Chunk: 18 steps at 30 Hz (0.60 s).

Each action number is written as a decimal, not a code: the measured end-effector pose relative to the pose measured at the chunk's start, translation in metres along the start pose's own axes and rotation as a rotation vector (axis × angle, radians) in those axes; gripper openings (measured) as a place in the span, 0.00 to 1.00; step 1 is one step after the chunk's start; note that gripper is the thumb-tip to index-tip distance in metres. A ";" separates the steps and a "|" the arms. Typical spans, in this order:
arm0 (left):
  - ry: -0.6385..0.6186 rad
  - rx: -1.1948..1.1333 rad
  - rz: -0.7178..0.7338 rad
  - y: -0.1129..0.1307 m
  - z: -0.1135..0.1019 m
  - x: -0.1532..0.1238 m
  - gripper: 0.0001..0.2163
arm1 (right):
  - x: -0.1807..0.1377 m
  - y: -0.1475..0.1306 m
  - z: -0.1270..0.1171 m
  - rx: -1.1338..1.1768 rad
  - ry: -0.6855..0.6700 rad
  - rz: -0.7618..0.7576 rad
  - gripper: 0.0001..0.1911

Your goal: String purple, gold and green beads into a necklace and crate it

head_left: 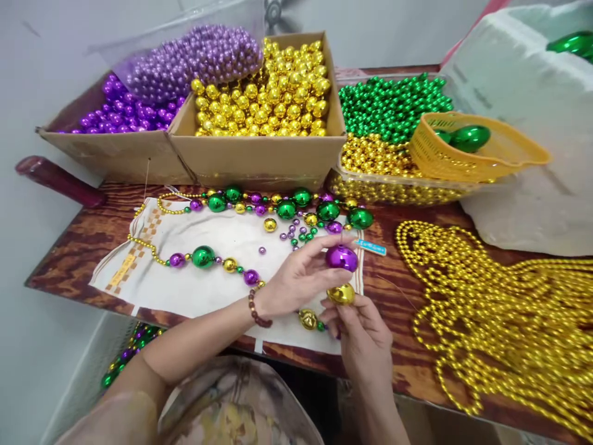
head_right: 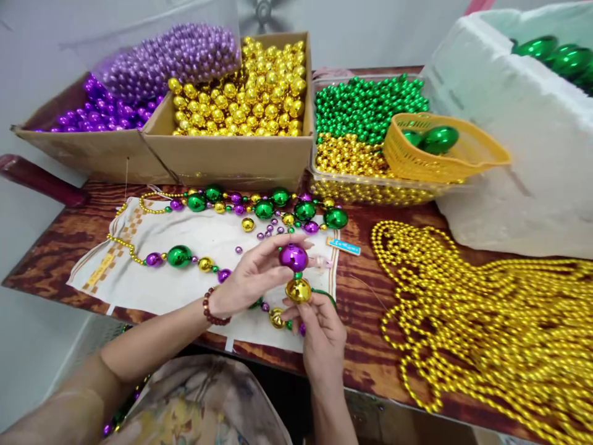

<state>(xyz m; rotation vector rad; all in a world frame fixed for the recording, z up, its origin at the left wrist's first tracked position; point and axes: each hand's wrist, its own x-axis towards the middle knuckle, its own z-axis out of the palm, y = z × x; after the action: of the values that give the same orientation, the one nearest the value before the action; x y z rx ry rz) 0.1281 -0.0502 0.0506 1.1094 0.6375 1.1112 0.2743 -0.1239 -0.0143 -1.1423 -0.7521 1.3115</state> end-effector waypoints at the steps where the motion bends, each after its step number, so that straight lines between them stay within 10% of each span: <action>1: -0.002 0.075 0.015 0.002 -0.013 0.002 0.18 | 0.000 -0.002 -0.001 0.026 -0.013 0.011 0.13; 5: 0.233 0.659 0.024 0.003 -0.076 0.015 0.08 | -0.001 -0.010 -0.006 0.083 -0.018 0.052 0.14; 7: 0.156 1.000 -0.009 -0.003 -0.095 0.020 0.06 | 0.000 -0.012 -0.009 0.091 -0.007 0.051 0.14; 11: -0.144 1.396 -0.017 -0.019 -0.090 0.024 0.09 | 0.000 -0.012 -0.015 0.077 0.004 0.038 0.14; 18: 0.005 1.430 0.221 -0.016 -0.072 0.067 0.08 | -0.001 -0.009 -0.020 0.077 0.003 0.047 0.14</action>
<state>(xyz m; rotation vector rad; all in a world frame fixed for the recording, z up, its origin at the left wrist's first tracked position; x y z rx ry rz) 0.0964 0.0378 0.0170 2.4136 1.4121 0.7345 0.2957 -0.1281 -0.0123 -1.1061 -0.6701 1.3665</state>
